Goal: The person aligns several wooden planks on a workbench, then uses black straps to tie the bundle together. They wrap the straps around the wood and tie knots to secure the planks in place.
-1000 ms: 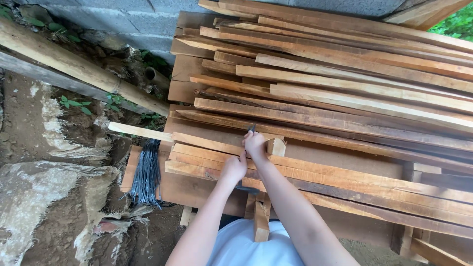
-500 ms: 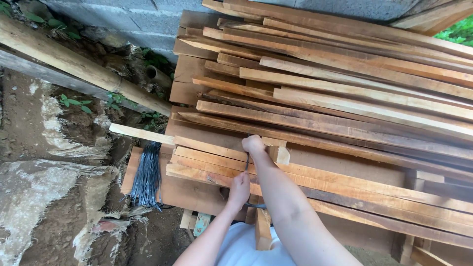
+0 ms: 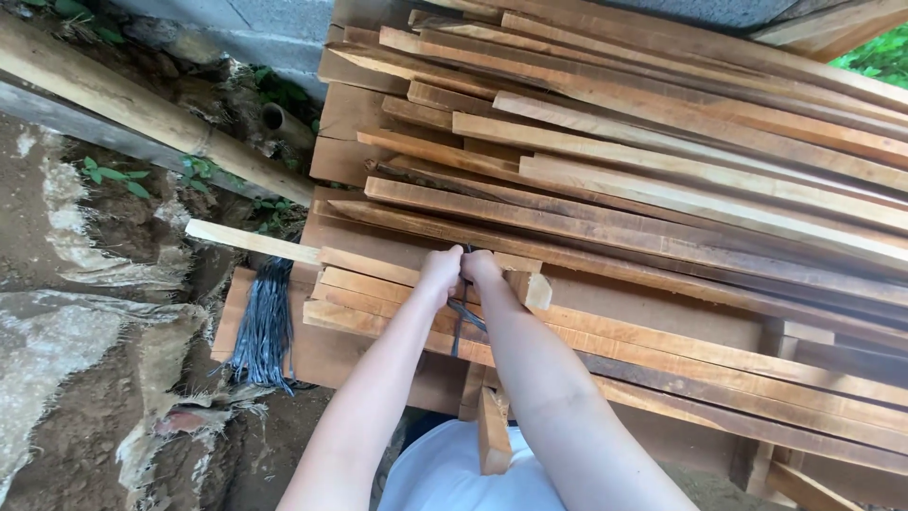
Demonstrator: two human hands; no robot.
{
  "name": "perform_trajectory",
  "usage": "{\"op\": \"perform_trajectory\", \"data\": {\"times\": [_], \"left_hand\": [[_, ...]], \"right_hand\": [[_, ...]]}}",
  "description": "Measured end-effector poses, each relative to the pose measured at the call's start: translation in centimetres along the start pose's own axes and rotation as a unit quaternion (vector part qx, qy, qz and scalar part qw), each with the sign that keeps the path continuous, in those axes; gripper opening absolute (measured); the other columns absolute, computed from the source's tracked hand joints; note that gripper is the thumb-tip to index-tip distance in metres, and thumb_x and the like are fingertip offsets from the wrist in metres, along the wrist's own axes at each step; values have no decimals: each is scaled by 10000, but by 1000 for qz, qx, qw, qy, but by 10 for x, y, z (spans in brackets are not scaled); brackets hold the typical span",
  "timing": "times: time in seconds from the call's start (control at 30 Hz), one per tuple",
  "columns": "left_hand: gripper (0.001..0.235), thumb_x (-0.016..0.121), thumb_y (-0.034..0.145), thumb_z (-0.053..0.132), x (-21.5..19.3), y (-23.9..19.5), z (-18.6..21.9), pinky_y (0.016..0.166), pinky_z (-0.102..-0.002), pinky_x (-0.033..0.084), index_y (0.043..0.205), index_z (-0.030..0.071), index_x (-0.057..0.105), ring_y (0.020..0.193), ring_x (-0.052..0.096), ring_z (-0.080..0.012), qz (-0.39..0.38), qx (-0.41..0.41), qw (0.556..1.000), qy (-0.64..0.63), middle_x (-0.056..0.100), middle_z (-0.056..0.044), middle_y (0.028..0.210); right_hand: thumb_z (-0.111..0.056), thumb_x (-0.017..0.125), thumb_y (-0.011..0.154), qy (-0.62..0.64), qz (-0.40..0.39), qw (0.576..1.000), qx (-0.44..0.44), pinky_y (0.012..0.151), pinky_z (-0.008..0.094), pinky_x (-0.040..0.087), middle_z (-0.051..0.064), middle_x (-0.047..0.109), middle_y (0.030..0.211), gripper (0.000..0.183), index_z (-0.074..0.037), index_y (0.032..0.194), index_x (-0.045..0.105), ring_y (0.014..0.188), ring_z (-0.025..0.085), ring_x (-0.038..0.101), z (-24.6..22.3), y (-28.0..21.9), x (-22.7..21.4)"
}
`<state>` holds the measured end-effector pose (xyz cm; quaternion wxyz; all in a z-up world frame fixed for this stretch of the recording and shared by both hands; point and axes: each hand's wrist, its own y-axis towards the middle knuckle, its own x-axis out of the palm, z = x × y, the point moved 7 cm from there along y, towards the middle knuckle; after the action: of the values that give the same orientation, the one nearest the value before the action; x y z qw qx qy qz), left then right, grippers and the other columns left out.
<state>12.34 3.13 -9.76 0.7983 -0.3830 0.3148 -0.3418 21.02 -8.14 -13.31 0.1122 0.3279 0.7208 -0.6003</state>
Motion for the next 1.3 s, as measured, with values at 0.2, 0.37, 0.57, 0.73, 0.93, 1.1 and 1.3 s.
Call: {"op": "perform_trajectory", "data": {"times": [0.2, 0.37, 0.57, 0.73, 0.93, 1.1, 1.3], "left_hand": [[430, 540, 914, 351, -16, -108, 33, 812, -502, 523, 817, -6, 760, 973, 701, -426, -67, 188, 952, 233, 725, -241, 833], [441, 486, 995, 323, -22, -133, -45, 748, -513, 484, 804, -8, 708, 933, 700, -403, -30, 187, 964, 187, 698, -246, 812], [449, 446, 1021, 267, -26, -173, -39, 643, -557, 395, 758, -33, 654, 843, 689, -467, -10, 215, 962, 166, 665, -283, 740], [428, 442, 1023, 230, -24, -159, -48, 609, -568, 344, 774, -47, 651, 856, 669, -509, -18, 223, 964, 145, 647, -316, 741], [410, 487, 1017, 305, -23, -145, -65, 590, -397, 505, 687, 86, 593, 657, 667, -253, -43, 259, 948, 182, 595, -161, 562], [445, 468, 1022, 329, -26, -144, -67, 571, -439, 467, 678, 62, 564, 610, 578, -261, -53, 264, 948, 171, 550, -206, 565], [422, 447, 993, 299, -32, -157, -57, 603, -455, 499, 687, 31, 559, 659, 623, -391, -48, 281, 947, 149, 563, -250, 607]], "right_hand": [[-157, 491, 882, -14, -37, 999, -22, 975, 523, 542, 214, 744, 1122, 421, 78, 1147, 718, 1202, 390, 661, -10, -14, -2], [-202, 476, 895, 3, -31, 1000, -1, 1030, 490, 510, 189, 732, 1187, 468, 62, 1216, 689, 1235, 354, 650, -15, -7, 17], [-278, 494, 925, -54, -31, 998, 18, 1049, 426, 498, 107, 710, 1270, 488, -5, 1295, 655, 1247, 255, 648, -30, -64, -13], [-291, 527, 915, -49, -25, 998, 7, 1020, 468, 523, 147, 713, 1245, 484, -3, 1276, 670, 1237, 288, 653, -28, -32, -1], [-343, 427, 1021, -78, 37, 996, -34, 953, 476, 564, 131, 758, 1101, 459, -18, 1167, 717, 1115, 295, 715, -30, -45, -8], [-429, 329, 1077, -16, 30, 989, -145, 1030, 529, 527, 174, 744, 1147, 534, -58, 1154, 706, 1198, 350, 669, -44, -71, -22], [-279, 458, 1027, -85, 223, 905, -353, 743, 548, 600, 188, 705, 753, 351, -70, 849, 676, 853, 411, 743, -15, -145, -21]]}}
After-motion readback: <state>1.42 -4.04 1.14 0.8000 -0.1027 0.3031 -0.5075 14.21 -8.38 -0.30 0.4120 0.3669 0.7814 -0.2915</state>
